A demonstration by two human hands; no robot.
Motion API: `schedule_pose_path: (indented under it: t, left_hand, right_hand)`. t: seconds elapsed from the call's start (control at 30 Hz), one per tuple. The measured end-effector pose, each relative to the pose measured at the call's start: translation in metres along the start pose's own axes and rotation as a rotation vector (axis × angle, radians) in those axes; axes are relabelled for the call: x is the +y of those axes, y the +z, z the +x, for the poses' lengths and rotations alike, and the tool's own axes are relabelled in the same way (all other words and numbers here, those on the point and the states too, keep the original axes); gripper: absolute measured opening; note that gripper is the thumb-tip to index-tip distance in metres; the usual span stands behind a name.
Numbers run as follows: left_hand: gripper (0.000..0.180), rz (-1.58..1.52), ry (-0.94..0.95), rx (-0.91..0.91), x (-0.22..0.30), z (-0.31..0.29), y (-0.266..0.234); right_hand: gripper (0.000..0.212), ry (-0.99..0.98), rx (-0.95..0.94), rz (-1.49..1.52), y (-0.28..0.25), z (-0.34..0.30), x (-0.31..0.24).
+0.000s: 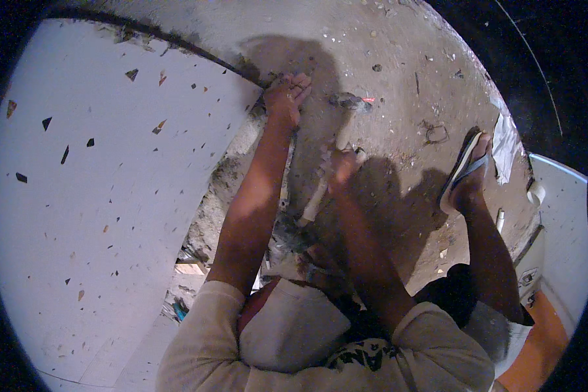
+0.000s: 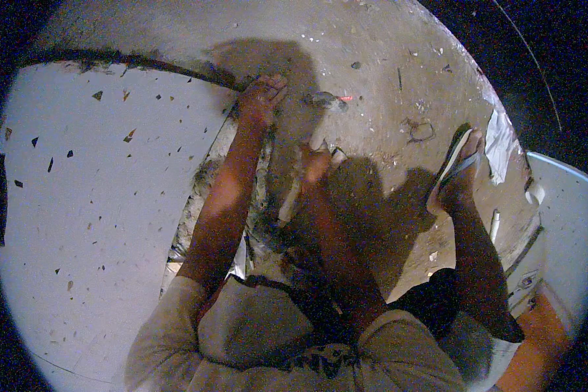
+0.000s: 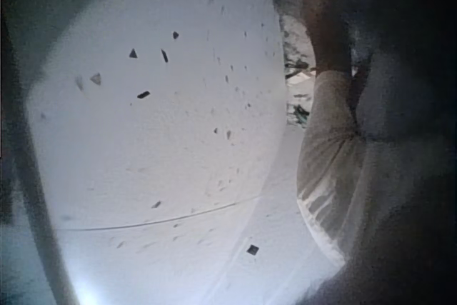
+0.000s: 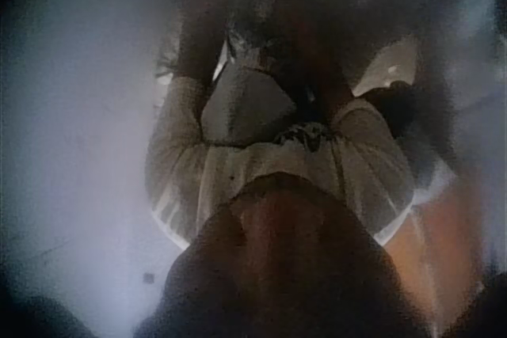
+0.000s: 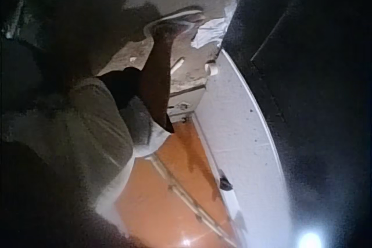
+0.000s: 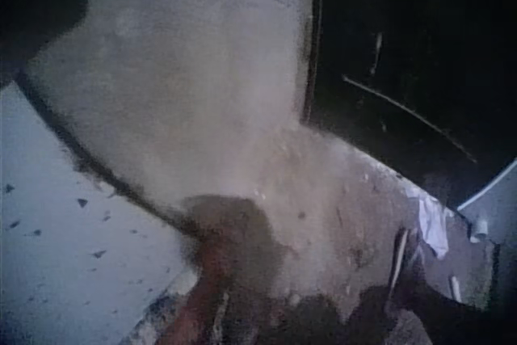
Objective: The person installs terrazzo-style tiles on a curved wall. They use a hammer and chisel to break and remove existing tiles, then apply adhesive and set new tiles into place, tapping them to secure them.
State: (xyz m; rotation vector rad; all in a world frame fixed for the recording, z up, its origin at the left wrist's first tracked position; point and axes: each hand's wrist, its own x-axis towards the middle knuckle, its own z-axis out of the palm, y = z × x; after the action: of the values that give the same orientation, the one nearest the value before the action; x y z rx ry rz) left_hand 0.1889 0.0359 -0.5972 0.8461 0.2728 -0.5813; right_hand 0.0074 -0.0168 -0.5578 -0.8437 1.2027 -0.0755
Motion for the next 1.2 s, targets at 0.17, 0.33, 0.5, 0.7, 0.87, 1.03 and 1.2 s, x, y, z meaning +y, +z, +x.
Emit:
schedule_pose_path:
  t: [0.17, 0.33, 0.5, 0.7, 0.87, 1.03, 1.2]
  left_hand:
    - [0.026, 0.100, 0.024, 0.114, 0.003, 0.002, -0.007]
    - [0.026, 0.053, -0.022, 0.167, 0.001, -0.007, 0.034]
    - [0.019, 0.119, -0.036, 0.209, -0.019, 0.015, 0.001]
    - [0.033, 0.311, -0.017, 0.186, -0.065, 0.047, -0.031]
    - [0.041, 0.854, 0.082, 0.368, -0.089, 0.075, -0.031]
    - [0.041, 1.198, 0.233, 0.443, -0.071, 0.011, 0.005]
    - [0.046, 1.188, 0.323, 0.453, -0.003, -0.149, 0.018]
  right_hand:
    - [0.021, -0.108, -0.005, -0.111, -0.008, 0.014, 0.003]
    - [0.030, -0.376, 0.053, -0.369, -0.048, 0.076, 0.031]
    - [0.032, -0.635, 0.168, -1.014, -0.067, 0.047, -0.013]
    - [0.029, -1.028, 0.156, -0.995, -0.029, 0.036, -0.134]
    - [0.026, -1.212, -0.084, -1.391, 0.053, 0.037, -0.243]
    - [0.027, -1.474, -0.484, -1.951, 0.091, 0.018, -0.287]
    - [0.034, -1.277, -0.843, -2.281, 0.070, 0.005, -0.295]
